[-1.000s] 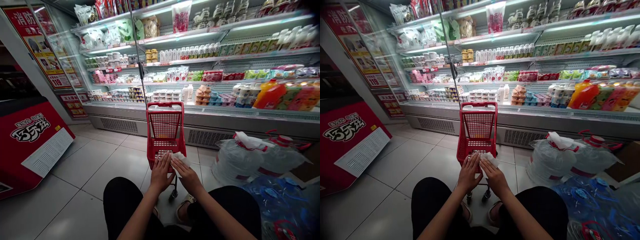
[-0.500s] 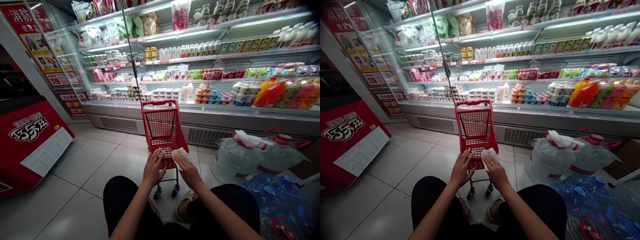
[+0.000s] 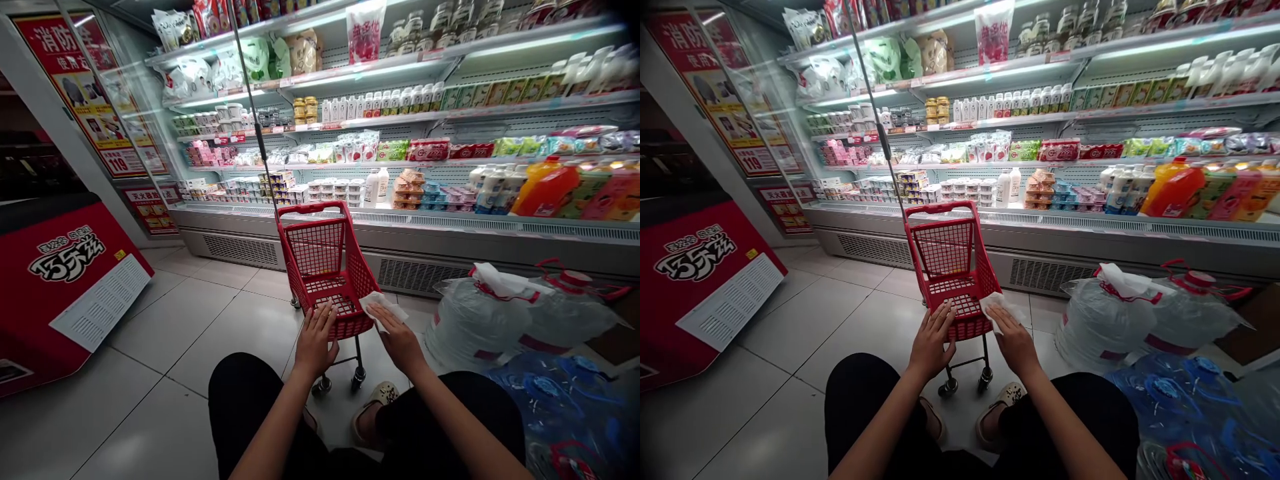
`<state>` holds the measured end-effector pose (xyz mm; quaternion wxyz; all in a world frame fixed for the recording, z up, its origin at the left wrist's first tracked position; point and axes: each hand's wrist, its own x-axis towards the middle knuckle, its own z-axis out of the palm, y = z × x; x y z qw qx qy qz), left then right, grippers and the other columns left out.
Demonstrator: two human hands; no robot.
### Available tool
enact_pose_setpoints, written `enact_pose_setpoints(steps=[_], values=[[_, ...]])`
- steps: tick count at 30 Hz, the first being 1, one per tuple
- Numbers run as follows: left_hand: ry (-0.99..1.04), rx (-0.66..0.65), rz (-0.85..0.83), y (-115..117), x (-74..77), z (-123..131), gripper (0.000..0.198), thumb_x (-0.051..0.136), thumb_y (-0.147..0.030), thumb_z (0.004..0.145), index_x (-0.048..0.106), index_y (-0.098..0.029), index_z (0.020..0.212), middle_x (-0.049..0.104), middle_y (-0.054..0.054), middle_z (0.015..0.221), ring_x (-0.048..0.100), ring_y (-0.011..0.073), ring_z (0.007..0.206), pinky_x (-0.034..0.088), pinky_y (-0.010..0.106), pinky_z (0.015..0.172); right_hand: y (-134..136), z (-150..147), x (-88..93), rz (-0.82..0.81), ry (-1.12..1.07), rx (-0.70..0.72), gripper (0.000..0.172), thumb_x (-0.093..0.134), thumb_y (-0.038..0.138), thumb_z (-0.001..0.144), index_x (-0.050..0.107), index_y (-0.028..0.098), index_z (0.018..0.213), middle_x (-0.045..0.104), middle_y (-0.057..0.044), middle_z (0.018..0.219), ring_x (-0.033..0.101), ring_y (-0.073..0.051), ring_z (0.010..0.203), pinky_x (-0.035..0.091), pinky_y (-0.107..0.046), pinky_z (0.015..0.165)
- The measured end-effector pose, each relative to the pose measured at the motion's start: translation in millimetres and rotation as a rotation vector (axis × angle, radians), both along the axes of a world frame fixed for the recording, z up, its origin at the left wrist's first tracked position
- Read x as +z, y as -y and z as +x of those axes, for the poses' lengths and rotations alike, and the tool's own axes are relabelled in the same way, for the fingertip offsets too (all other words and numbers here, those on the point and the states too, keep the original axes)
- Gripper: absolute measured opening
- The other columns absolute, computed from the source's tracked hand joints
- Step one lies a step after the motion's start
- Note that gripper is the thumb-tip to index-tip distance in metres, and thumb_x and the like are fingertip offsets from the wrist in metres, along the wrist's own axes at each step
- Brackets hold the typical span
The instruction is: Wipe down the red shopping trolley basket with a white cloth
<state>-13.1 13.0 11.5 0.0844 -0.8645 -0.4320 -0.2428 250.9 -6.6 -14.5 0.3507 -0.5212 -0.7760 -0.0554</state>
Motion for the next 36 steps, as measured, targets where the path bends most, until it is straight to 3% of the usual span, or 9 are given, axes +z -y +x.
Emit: enact_pose_setpoints(steps=[3, 9, 12, 16, 19, 23, 29, 33, 36], values=[[0.024, -0.004, -0.002, 1.6, -2.2, 9.7, 0.087, 0.059, -0.023, 0.087, 0.024, -0.021, 0.167, 0.033, 0.005, 0.171, 0.032, 0.0265, 0.158, 0.021, 0.052, 0.132, 1.3, -15.8, -0.3, 0.003, -0.012, -0.029, 0.075, 0.041, 0.005, 0.09, 0.039, 0.026, 0.163, 0.053, -0.004, 0.159, 0.046, -0.022, 0.15, 0.047, -0.045, 0.119], [0.036, -0.028, -0.025, 5.6, -1.0, 19.1, 0.092, 0.058, -0.024, 0.086, 0.017, -0.02, 0.168, 0.035, 0.006, 0.17, 0.034, 0.0272, 0.156, 0.021, 0.054, 0.132, 4.5, -54.0, -3.3, 0.031, 0.065, 0.154, 0.092, 0.046, -0.002, 0.076, 0.035, 0.023, 0.164, 0.047, -0.005, 0.163, 0.044, -0.021, 0.151, 0.047, -0.042, 0.12], [0.022, -0.045, -0.031, 8.5, 1.0, 19.8, 0.095, 0.058, -0.023, 0.086, 0.012, -0.02, 0.169, 0.034, 0.005, 0.17, 0.034, 0.0267, 0.156, 0.021, 0.053, 0.132, -2.4, -31.8, -2.7, 0.026, 0.08, 0.163, 0.092, 0.045, -0.002, 0.077, 0.037, 0.026, 0.163, 0.05, -0.002, 0.161, 0.045, -0.02, 0.15, 0.048, -0.042, 0.119], [0.014, -0.053, -0.026, 11.2, -0.8, 23.6, 0.096, 0.058, -0.025, 0.087, 0.009, -0.022, 0.17, 0.031, 0.004, 0.171, 0.032, 0.0271, 0.157, 0.019, 0.053, 0.133, -16.7, 19.1, 1.2, 0.004, 0.033, 0.009, 0.074, 0.043, 0.003, 0.088, 0.046, 0.025, 0.159, 0.057, -0.004, 0.156, 0.049, -0.021, 0.147, 0.051, -0.044, 0.115], [0.009, -0.052, -0.024, 13.2, -3.8, 30.4, 0.094, 0.057, -0.027, 0.089, 0.009, -0.022, 0.17, 0.027, 0.004, 0.173, 0.03, 0.0267, 0.159, 0.018, 0.052, 0.133, -19.7, 32.4, 1.8, -0.013, -0.008, -0.084, 0.068, 0.042, 0.007, 0.092, 0.048, 0.023, 0.157, 0.056, -0.006, 0.156, 0.048, -0.023, 0.148, 0.051, -0.044, 0.114], [0.009, -0.06, -0.019, 16.3, -6.9, 40.3, 0.094, 0.057, -0.029, 0.091, 0.008, -0.022, 0.17, 0.023, 0.005, 0.174, 0.026, 0.0272, 0.16, 0.017, 0.054, 0.132, -9.1, -2.4, -7.6, 0.008, -0.022, -0.056, 0.072, 0.044, 0.007, 0.092, 0.041, 0.025, 0.162, 0.051, -0.006, 0.16, 0.045, -0.023, 0.15, 0.047, -0.046, 0.12], [0.0, -0.059, -0.024, 23.9, -7.0, 41.5, 0.1, 0.062, -0.03, 0.087, 0.007, -0.021, 0.17, 0.015, 0.008, 0.176, 0.021, 0.0308, 0.161, 0.016, 0.057, 0.132, 9.3, -50.8, -20.1, 0.065, 0.054, 0.074, 0.097, 0.047, -0.004, 0.075, 0.028, 0.018, 0.167, 0.046, -0.01, 0.163, 0.044, -0.024, 0.151, 0.048, -0.043, 0.119], [-0.02, -0.092, -0.017, 24.3, -4.6, 30.5, 0.104, 0.061, -0.023, 0.085, 0.0, -0.019, 0.169, 0.011, 0.009, 0.176, 0.018, 0.0297, 0.162, 0.023, 0.053, 0.13, 6.8, -21.3, -10.1, 0.07, 0.1, 0.121, 0.1, 0.043, -0.007, 0.072, 0.03, 0.025, 0.166, 0.047, -0.004, 0.163, 0.043, -0.021, 0.151, 0.047, -0.042, 0.119], [0.005, -0.087, 0.001, 13.7, 0.9, 15.4, 0.103, 0.06, -0.023, 0.089, -0.005, -0.015, 0.169, 0.01, 0.011, 0.176, 0.017, 0.0278, 0.162, 0.029, 0.046, 0.129, -1.0, 12.3, -2.5, 0.034, 0.054, 0.048, 0.091, 0.042, -0.004, 0.08, 0.035, 0.028, 0.164, 0.049, -0.002, 0.162, 0.043, -0.021, 0.151, 0.049, -0.043, 0.118]])
